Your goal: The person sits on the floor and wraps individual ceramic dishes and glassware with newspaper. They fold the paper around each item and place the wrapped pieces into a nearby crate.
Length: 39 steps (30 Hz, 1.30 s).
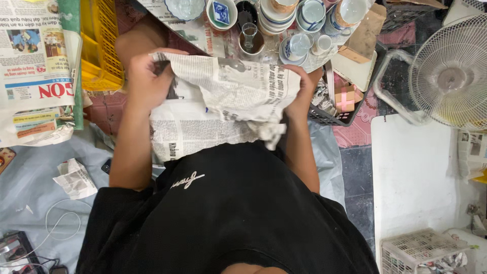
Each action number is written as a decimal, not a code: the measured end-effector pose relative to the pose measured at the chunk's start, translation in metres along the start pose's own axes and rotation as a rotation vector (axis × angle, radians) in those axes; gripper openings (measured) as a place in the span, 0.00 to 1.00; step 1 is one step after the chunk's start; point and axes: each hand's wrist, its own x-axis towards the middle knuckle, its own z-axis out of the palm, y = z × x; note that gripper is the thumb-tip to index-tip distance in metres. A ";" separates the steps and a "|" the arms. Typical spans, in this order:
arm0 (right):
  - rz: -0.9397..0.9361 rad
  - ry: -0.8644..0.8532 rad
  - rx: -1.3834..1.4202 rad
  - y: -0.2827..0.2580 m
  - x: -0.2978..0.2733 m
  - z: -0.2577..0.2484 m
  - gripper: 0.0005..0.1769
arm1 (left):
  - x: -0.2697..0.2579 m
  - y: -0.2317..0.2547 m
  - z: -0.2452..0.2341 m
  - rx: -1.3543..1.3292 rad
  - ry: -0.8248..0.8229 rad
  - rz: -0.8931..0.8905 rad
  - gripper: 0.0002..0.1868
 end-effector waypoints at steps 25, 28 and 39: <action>-0.255 -0.182 0.036 -0.070 0.022 -0.005 0.06 | 0.026 0.016 -0.075 0.202 -0.664 0.251 0.09; -0.484 -0.186 -0.081 -0.094 0.022 -0.003 0.07 | 0.035 0.022 -0.088 0.085 -0.518 0.033 0.20; -0.835 -0.427 -0.203 -0.133 0.038 0.025 0.03 | 0.048 0.108 0.034 0.629 -0.776 0.041 0.19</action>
